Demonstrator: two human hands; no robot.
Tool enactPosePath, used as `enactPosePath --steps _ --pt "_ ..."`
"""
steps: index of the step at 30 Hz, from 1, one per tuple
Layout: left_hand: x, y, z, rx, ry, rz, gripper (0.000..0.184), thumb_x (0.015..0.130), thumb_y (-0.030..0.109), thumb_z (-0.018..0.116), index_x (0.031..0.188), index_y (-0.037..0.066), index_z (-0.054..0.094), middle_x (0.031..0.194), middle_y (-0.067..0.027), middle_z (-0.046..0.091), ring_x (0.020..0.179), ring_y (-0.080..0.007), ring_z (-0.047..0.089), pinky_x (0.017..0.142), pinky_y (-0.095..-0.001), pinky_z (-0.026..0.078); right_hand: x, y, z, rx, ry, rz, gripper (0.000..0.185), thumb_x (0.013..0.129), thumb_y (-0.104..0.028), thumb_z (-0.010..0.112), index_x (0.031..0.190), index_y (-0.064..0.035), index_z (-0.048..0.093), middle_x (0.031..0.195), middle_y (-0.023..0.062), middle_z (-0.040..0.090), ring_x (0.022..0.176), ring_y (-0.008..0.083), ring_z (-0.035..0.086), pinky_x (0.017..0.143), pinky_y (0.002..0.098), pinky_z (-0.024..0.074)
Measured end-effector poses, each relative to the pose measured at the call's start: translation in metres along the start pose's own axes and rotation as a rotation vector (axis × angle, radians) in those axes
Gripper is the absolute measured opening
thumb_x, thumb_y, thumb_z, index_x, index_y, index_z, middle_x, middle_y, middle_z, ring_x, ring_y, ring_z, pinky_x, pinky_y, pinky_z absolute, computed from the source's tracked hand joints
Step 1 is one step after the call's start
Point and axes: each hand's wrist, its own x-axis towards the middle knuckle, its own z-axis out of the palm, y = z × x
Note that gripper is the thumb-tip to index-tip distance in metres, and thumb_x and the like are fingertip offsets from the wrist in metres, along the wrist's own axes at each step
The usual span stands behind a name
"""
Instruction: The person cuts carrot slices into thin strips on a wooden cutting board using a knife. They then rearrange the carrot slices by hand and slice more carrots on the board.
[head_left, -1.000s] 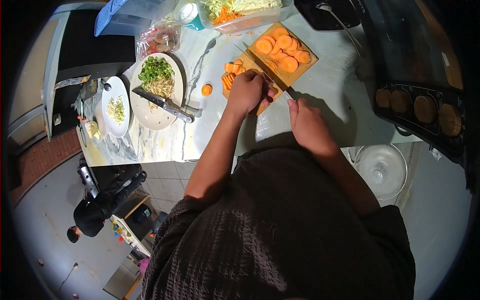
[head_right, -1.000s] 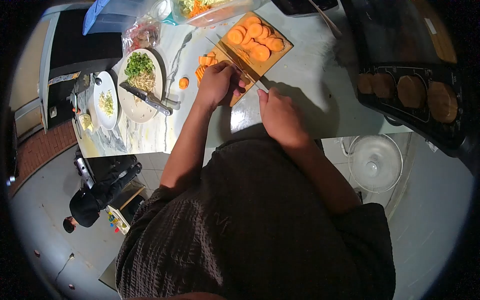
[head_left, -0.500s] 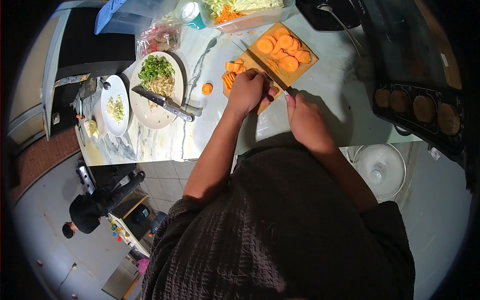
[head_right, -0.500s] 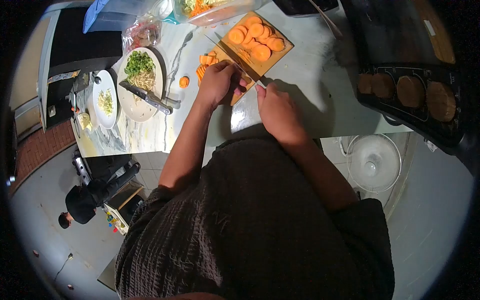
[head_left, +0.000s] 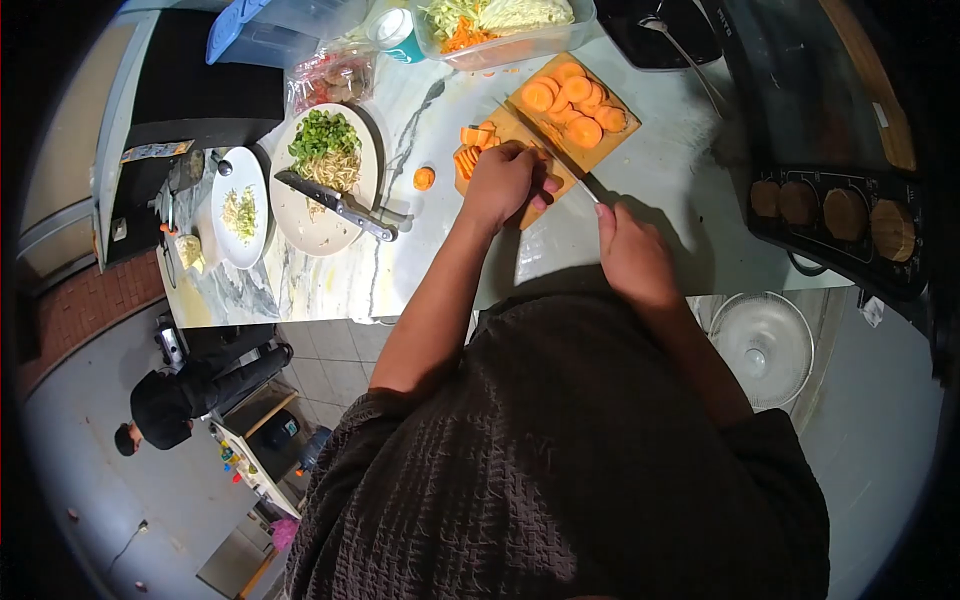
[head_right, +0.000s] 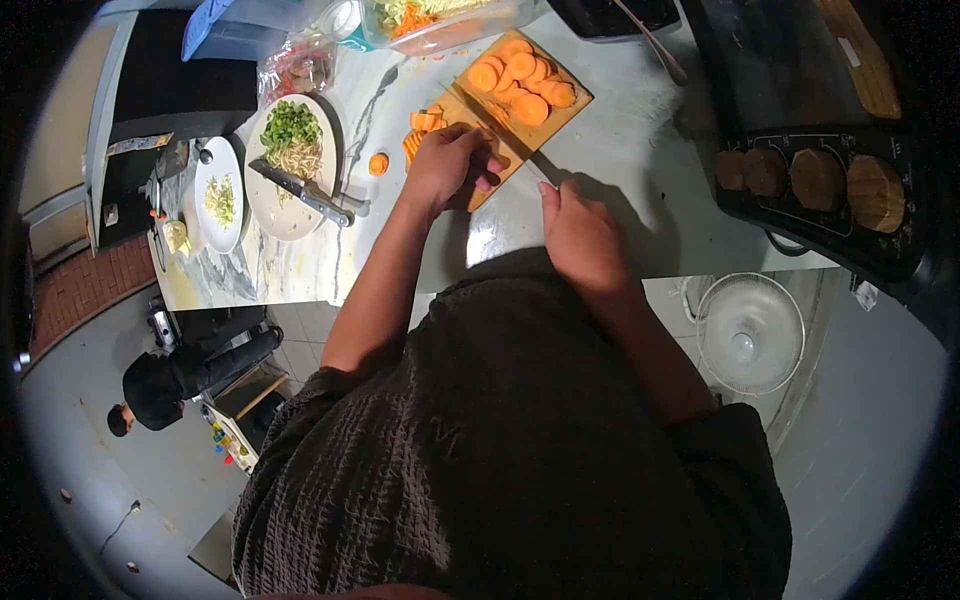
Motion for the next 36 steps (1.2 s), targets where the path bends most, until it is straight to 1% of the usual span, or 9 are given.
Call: enactPosePath --steps 6,10,12,13,16,18,25,27,36 --pt "0.003 -0.003 0.0 0.024 -0.001 0.014 0.027 0.095 0.013 0.042 0.091 -0.009 0.058 0.073 -0.0158 0.068 0.051 -0.0178 0.06 0.053 -0.0294 0.05 -0.003 0.002 -0.005 -0.012 -0.021 0.023 0.043 0.101 -0.04 0.037 0.099 -0.0022 0.057 0.086 0.0274 0.065 0.086 0.0481 0.061 0.079 0.0562 0.046" --pt "0.004 -0.005 0.0 0.023 -0.001 0.024 0.027 0.094 0.013 0.042 0.091 -0.009 0.058 0.072 -0.0159 0.068 0.051 -0.0178 0.06 0.054 -0.0292 0.049 -0.003 0.003 -0.007 -0.004 -0.015 0.004 0.043 0.101 -0.039 0.037 0.097 -0.0023 0.058 0.086 0.0276 0.065 0.085 0.0481 0.061 0.079 0.0555 0.0466" --pt "0.005 -0.006 -0.001 0.023 -0.012 0.008 0.026 0.097 0.015 0.042 0.096 -0.006 0.059 0.074 -0.0149 0.067 0.052 -0.0182 0.06 0.052 -0.028 0.049 -0.002 0.004 -0.007 -0.016 -0.024 -0.03 0.044 0.101 -0.039 0.038 0.095 -0.0018 0.059 0.084 0.0274 0.065 0.083 0.0482 0.061 0.078 0.0555 0.0466" --pt "0.004 -0.005 -0.001 0.025 -0.011 0.01 0.026 0.097 0.015 0.042 0.096 -0.006 0.059 0.074 -0.0149 0.067 0.052 -0.0182 0.06 0.052 -0.028 0.049 -0.002 0.004 -0.007 -0.015 -0.022 -0.031 0.044 0.101 -0.039 0.038 0.095 -0.0018 0.059 0.084 0.0274 0.065 0.083 0.0482 0.061 0.078 0.0555 0.0466" --pt "0.002 -0.002 0.0 0.023 -0.012 0.015 0.027 0.094 0.013 0.042 0.091 -0.009 0.058 0.073 -0.0165 0.068 0.05 -0.0183 0.06 0.054 -0.0292 0.049 0.0 0.006 -0.002 -0.018 0.011 -0.076 0.045 0.101 -0.039 0.038 0.092 -0.0005 0.059 0.081 0.0269 0.065 0.081 0.0482 0.061 0.077 0.0559 0.0463" --pt "0.002 -0.002 0.001 0.034 -0.003 0.015 0.027 0.094 0.011 0.041 0.091 -0.009 0.058 0.074 -0.0178 0.068 0.051 -0.0191 0.061 0.054 -0.03 0.05 0.002 0.008 0.003 0.088 0.074 -0.163 0.045 0.101 -0.038 0.038 0.091 0.0004 0.058 0.079 0.027 0.064 0.078 0.0485 0.06 0.075 0.0563 0.0462" --pt "0.009 -0.011 -0.002 -0.025 -0.004 0.027 0.025 0.093 0.009 0.038 0.09 -0.009 0.056 0.073 -0.0189 0.066 0.053 -0.0209 0.061 0.053 -0.0318 0.051 0.001 0.0 0.006 0.139 0.036 -0.137 0.044 0.101 -0.037 0.039 0.089 0.0008 0.058 0.077 0.028 0.063 0.077 0.049 0.06 0.073 0.0564 0.0464" --pt "0.009 -0.01 -0.002 -0.022 -0.007 0.014 0.021 0.095 0.009 0.041 0.091 -0.006 0.054 0.074 -0.0172 0.065 0.055 -0.0211 0.059 0.052 -0.0299 0.049 0.001 0.0 0.006 0.143 0.045 -0.155 0.044 0.101 -0.037 0.039 0.089 0.0007 0.058 0.077 0.0281 0.063 0.077 0.0492 0.06 0.073 0.0566 0.0463" --pt "0.007 -0.007 0.0 -0.015 -0.005 0.002 0.021 0.096 0.008 0.04 0.093 -0.007 0.055 0.074 -0.0155 0.064 0.056 -0.0203 0.059 0.052 -0.0302 0.049 -0.001 -0.004 0.005 0.11 0.032 -0.131 0.044 0.101 -0.038 0.041 0.091 0.0012 0.059 0.079 0.0294 0.063 0.081 0.0491 0.06 0.074 0.0566 0.0464"
